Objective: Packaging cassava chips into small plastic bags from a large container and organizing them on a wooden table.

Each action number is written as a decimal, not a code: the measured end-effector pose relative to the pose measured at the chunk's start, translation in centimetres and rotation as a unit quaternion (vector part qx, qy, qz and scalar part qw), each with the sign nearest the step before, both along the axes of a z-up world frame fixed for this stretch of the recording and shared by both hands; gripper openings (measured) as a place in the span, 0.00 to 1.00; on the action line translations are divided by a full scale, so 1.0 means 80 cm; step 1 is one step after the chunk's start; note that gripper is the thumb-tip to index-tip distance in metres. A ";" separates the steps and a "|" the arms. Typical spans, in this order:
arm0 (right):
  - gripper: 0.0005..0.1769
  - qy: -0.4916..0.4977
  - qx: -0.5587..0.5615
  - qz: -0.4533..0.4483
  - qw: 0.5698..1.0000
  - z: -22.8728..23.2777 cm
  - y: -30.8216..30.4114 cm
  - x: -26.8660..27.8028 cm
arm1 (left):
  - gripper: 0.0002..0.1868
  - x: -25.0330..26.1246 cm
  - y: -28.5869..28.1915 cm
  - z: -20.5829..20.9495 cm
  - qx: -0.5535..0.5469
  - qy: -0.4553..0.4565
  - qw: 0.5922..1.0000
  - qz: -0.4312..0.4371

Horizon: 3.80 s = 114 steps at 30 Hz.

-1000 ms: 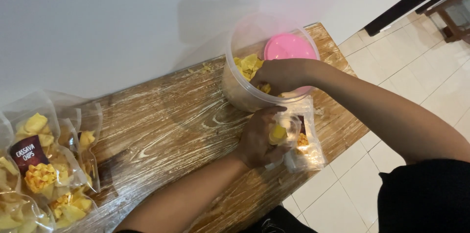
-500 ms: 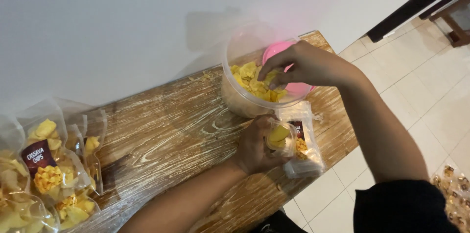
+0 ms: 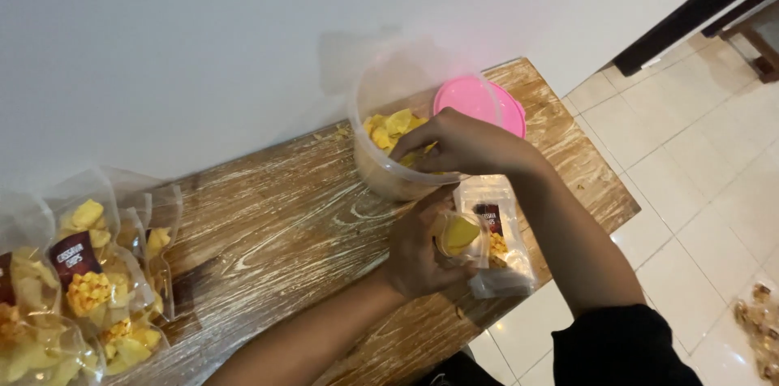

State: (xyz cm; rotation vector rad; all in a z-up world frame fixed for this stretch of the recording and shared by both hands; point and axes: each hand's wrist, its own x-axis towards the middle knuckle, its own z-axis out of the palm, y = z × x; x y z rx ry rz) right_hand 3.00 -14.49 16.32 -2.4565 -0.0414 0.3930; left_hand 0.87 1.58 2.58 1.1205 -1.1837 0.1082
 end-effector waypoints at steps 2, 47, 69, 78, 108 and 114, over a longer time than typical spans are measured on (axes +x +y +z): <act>0.21 -0.006 0.019 0.016 1.000 -0.002 0.010 0.007 | 0.43 -0.004 0.001 -0.004 -0.004 -0.003 1.000 0.008; 0.16 -0.256 0.160 -0.043 0.952 0.077 0.111 0.043 | 0.41 0.117 0.151 0.167 0.336 -0.039 0.843 0.418; 0.11 -0.241 0.139 -0.058 0.959 0.080 0.095 0.039 | 0.44 0.140 0.148 0.203 0.440 -0.024 0.856 0.271; 0.09 -0.291 0.121 0.001 0.949 0.082 0.102 0.035 | 0.32 0.126 0.143 0.238 0.464 0.017 0.858 0.220; 0.30 -0.470 0.252 -0.010 0.846 0.088 0.158 -0.012 | 0.15 0.091 0.166 0.250 -0.007 0.088 0.988 0.130; 0.21 -0.504 0.169 -0.017 0.847 0.092 0.145 -0.018 | 0.20 0.084 0.165 0.252 -0.006 0.121 0.987 0.109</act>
